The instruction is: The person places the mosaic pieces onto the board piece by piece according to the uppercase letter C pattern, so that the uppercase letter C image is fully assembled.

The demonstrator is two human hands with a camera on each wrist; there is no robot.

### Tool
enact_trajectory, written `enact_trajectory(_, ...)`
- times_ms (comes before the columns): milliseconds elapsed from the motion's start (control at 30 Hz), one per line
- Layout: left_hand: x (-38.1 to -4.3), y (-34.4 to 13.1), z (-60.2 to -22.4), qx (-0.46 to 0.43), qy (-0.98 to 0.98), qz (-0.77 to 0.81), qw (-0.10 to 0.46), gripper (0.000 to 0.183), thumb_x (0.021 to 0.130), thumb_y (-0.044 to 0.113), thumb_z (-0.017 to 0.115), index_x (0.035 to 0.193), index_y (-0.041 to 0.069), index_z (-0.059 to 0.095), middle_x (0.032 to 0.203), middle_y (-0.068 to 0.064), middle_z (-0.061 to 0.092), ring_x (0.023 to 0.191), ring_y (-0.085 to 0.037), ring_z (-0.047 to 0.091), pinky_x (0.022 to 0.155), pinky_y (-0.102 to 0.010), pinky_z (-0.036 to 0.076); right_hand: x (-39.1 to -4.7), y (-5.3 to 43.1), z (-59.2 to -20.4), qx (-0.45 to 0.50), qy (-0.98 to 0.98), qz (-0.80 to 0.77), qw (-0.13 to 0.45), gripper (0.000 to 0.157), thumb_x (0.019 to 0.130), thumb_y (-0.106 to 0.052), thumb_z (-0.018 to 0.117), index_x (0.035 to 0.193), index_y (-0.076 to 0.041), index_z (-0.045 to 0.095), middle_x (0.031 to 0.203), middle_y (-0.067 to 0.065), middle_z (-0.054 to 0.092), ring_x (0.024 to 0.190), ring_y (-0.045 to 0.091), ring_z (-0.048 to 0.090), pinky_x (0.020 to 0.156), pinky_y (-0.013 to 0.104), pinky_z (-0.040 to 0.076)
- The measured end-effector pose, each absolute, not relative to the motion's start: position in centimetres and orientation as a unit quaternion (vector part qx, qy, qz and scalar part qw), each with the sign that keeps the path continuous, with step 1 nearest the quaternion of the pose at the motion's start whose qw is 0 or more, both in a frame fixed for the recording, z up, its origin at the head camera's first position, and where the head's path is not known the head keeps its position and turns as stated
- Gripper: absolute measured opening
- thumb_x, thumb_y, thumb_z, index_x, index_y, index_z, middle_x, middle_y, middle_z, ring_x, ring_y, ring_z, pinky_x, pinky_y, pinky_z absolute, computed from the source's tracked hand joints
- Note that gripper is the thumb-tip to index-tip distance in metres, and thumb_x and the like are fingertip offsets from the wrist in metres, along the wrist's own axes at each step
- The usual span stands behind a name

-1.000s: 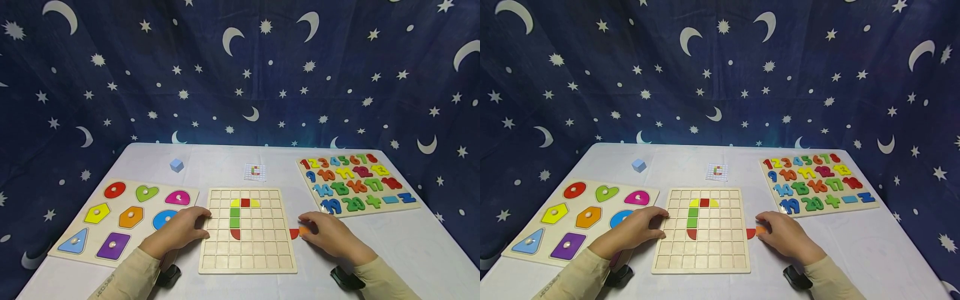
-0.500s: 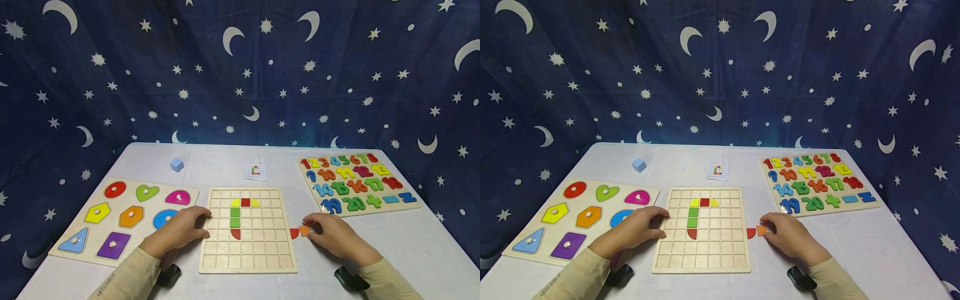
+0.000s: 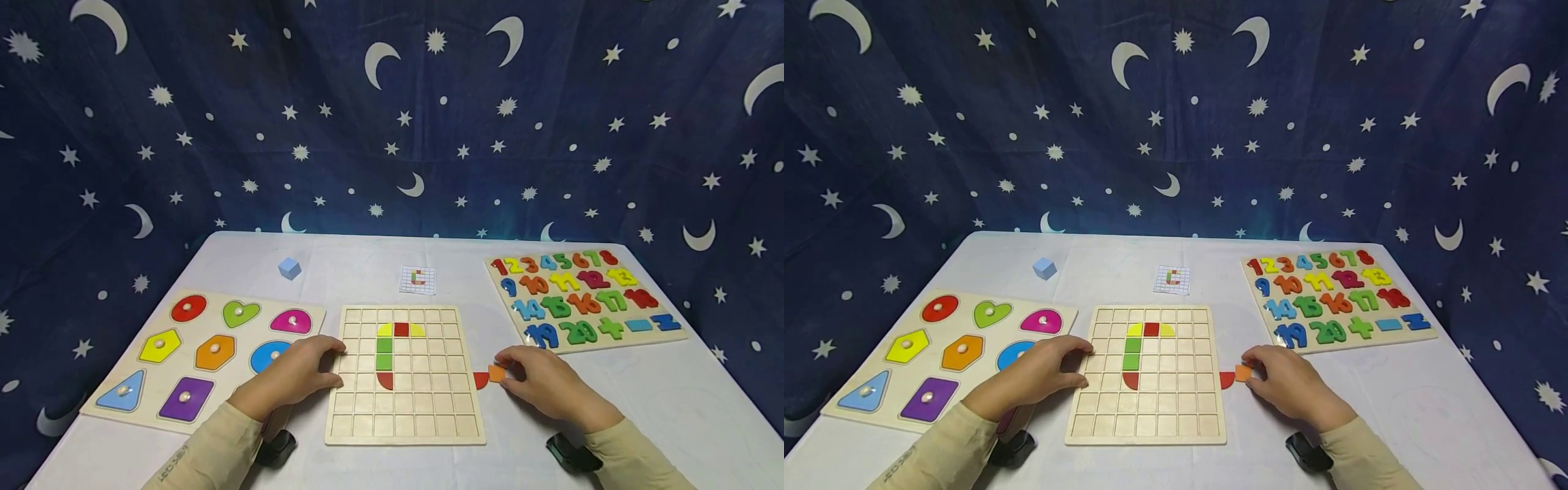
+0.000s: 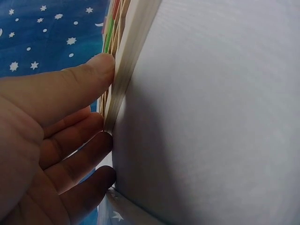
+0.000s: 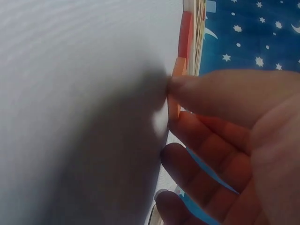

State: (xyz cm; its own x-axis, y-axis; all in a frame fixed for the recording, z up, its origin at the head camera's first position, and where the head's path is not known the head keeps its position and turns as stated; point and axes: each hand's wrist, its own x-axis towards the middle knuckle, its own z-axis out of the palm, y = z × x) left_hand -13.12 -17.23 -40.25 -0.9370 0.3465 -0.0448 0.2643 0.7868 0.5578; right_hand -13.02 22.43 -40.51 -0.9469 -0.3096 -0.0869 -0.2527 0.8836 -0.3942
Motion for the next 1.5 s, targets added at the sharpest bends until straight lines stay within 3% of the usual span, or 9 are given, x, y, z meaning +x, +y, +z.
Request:
enact_trajectory(633, -13.1, -17.1, -40.4, 0.153, 0.944, 0.284, 0.073, 0.046, 0.076, 0.012, 0.088, 0.116, 0.005, 0.068, 0.115, -0.005, 0.067, 0.115, -0.027, 0.059, 0.106, -0.046, 0.045, -13.6, 20.5, -39.6, -0.163, 0.962, -0.214, 0.048, 0.024, 0.086, -0.016, 0.077, 0.108, -0.010, 0.071, 0.101, -0.004, 0.067, 0.087, 0.013, 0.058, 0.080, 0.039, 0.055)
enact_trajectory(1300, -13.1, -17.1, -40.3, 0.154, 0.945, 0.279, 0.068, 0.047, 0.075, 0.012, 0.088, 0.116, 0.004, 0.068, 0.115, -0.005, 0.067, 0.115, -0.028, 0.059, 0.106, -0.046, 0.045, -13.9, 15.8, -39.3, -0.216, 0.952, -0.213, 0.047, 0.020, 0.085, -0.015, 0.077, 0.103, -0.011, 0.071, 0.092, -0.005, 0.062, 0.081, 0.013, 0.051, 0.072, 0.033, 0.048)
enact_trajectory(1500, -13.1, -17.1, -40.3, 0.152, 0.946, 0.277, 0.070, 0.046, 0.076, 0.012, 0.088, 0.117, 0.005, 0.067, 0.116, -0.006, 0.066, 0.116, -0.028, 0.059, 0.106, -0.046, 0.044, -13.8, 14.3, -39.5, -0.230, 0.949, -0.208, 0.049, 0.023, 0.083, -0.016, 0.078, 0.105, -0.011, 0.071, 0.096, -0.004, 0.064, 0.083, 0.012, 0.052, 0.075, 0.035, 0.051)
